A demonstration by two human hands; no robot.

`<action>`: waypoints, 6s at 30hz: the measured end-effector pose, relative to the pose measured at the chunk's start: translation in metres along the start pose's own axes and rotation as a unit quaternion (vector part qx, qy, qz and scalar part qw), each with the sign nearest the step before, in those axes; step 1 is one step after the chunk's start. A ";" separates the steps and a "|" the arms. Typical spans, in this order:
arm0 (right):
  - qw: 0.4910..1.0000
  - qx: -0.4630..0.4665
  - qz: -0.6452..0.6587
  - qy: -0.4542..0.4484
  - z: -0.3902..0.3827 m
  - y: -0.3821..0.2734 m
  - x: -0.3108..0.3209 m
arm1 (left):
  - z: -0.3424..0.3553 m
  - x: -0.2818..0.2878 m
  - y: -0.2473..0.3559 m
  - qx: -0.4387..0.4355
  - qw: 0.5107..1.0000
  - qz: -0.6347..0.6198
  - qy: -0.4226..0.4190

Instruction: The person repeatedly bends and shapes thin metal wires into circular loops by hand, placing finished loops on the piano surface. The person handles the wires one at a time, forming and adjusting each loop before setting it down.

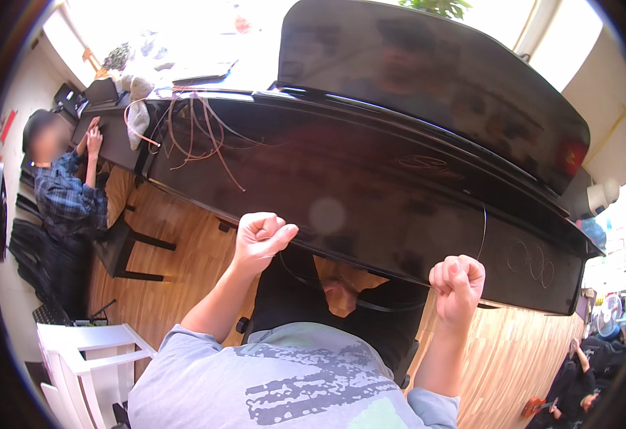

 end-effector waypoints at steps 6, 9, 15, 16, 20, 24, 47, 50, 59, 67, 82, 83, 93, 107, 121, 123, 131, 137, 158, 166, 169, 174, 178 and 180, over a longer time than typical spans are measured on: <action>0.999 0.005 -0.016 -0.034 0.001 0.003 -0.013 | 0.000 0.004 0.002 0.001 0.999 0.037 0.003; 0.999 -0.004 -0.028 -0.040 0.005 0.008 -0.022 | -0.004 0.010 0.000 0.042 0.999 0.009 0.014; 0.997 -0.021 -0.052 -0.050 0.007 0.018 -0.032 | -0.007 0.019 -0.003 0.044 0.998 -0.038 0.034; 0.997 -0.023 -0.052 -0.049 0.007 0.020 -0.031 | -0.009 0.021 -0.004 0.042 0.998 -0.044 0.033; 0.997 -0.030 -0.057 -0.051 0.006 0.025 -0.035 | -0.011 0.024 -0.001 0.065 0.997 -0.027 0.035; 0.996 -0.040 -0.060 -0.057 0.002 0.031 -0.041 | -0.010 0.020 0.003 0.065 0.998 -0.014 0.024; 0.982 -0.032 -0.155 -0.106 0.016 0.029 -0.081 | -0.035 0.035 0.019 0.051 0.967 0.050 -0.246; 0.977 -0.019 -0.175 -0.121 0.021 0.022 -0.087 | -0.037 0.034 0.019 0.045 0.961 0.045 -0.269; 0.877 0.023 -0.414 -0.242 0.040 -0.021 -0.138 | -0.040 0.011 0.085 -0.098 0.887 0.439 -0.104; 0.766 0.119 -0.475 -0.417 0.056 -0.033 -0.230 | -0.036 -0.022 0.135 -0.314 0.821 0.476 -0.010; 0.838 -0.032 -0.387 -0.382 0.149 -0.044 -0.227 | -0.019 0.090 0.168 -0.274 0.901 0.220 0.256; 0.838 0.063 -0.384 -0.382 0.166 -0.045 -0.227 | -0.017 0.099 0.163 -0.266 0.914 0.189 0.241; 0.559 0.231 -0.706 -0.370 0.270 -0.071 -0.311 | 0.010 0.130 0.122 -0.169 0.943 0.152 0.244; 0.468 0.255 -0.840 -0.099 0.423 0.103 -0.363 | 0.090 0.128 0.102 -0.064 0.913 0.326 0.238; 0.407 0.344 -0.819 -0.211 0.445 0.155 -0.421 | 0.107 0.188 0.098 -0.051 0.914 0.291 0.278; 0.489 0.367 -0.776 -0.151 0.478 0.161 -0.404 | 0.108 0.187 0.095 -0.050 0.920 0.276 0.273; 0.270 0.226 -0.919 -0.178 0.475 0.115 -0.408 | 0.100 0.190 0.097 -0.052 0.924 0.250 0.283; 0.439 0.218 -0.863 -0.119 0.477 0.082 -0.389 | 0.104 0.183 0.090 -0.083 0.932 0.222 0.275; 0.739 0.183 -0.642 0.093 0.023 0.014 -0.042 | 0.030 -0.044 -0.036 -0.139 0.943 0.273 -0.128; 0.422 0.010 -0.839 0.343 -0.017 -0.025 0.155 | 0.050 -0.091 -0.080 -0.059 0.928 0.329 -0.164; 0.502 0.083 -0.806 0.303 -0.016 -0.012 0.132 | 0.046 -0.085 -0.080 -0.091 0.921 0.343 -0.163; 0.613 0.176 -0.747 0.187 -0.008 0.021 0.072 | 0.047 -0.091 -0.077 -0.091 0.916 0.354 -0.163; 0.662 0.224 -0.709 0.098 0.004 0.033 0.034 | 0.051 -0.110 -0.074 -0.135 0.885 0.420 -0.147; 0.670 0.238 -0.700 0.059 0.007 0.040 0.018 | 0.060 -0.121 -0.070 -0.189 0.836 0.494 -0.145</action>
Point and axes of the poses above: each hand's wrist, its own z-axis towards the middle knuckle, its own x-axis out of the back of the hand, y = z × x, the point moved 4 cm from there along z, towards the middle knuckle, and after that the axes turned 8 degrees about -z, right-handed, at the moved point
